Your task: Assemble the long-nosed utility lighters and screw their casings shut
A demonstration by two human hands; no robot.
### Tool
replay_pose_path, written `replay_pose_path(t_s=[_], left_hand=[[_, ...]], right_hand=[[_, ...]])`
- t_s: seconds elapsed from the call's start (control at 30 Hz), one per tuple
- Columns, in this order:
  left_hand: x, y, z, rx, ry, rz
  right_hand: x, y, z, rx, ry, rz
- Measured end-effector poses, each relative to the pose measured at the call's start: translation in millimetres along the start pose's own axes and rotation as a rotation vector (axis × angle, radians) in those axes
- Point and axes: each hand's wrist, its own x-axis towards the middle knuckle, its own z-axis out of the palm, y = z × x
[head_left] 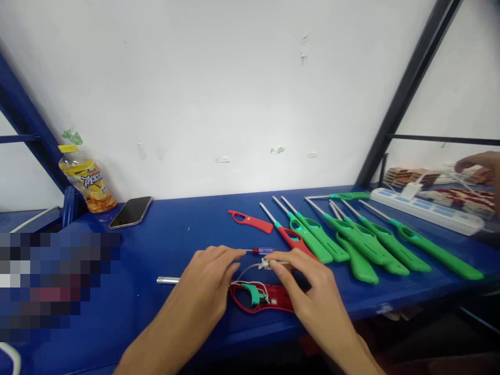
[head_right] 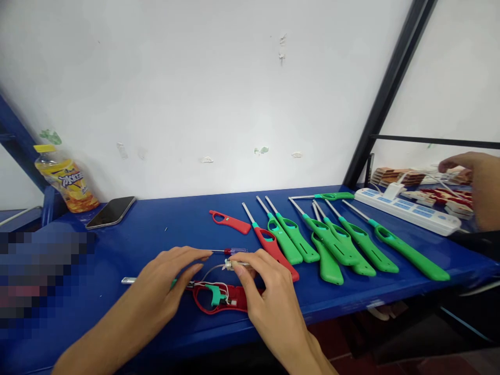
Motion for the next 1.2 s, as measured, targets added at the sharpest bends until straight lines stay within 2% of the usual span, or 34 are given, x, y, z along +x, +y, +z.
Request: replay_pose_path(t_s=[0.1,0.23,0.57,0.8,1.0,1.2], left_hand=[[-6,-17,-17.8,0.024,-0.094,-0.027],[-12,-30,-31.3,-0.039,-0.143,-0.063],[1,-17,-29.9,-0.040,-0.308,-0.115],[-1,-20,-38.3,0.085,-0.326,-0.175],[-8,-33,-40.0,-0.009,-0.287,-0.103],[-5,-39,-39.0,-0.046,-0.305,-0.148]], right_hand=[[0,-1,0,-0.012,-0.004,0.009],[0,-2,1,-0.034,-0.016,0.000],[0,0,3,-0.062,-0.044,-0.003],[-1,3,5,-0.073,-0.038,0.023],[1,-1,3,-0.043,-0.098,0.009],[1,0,4,-0.040,-0.123,0.014]])
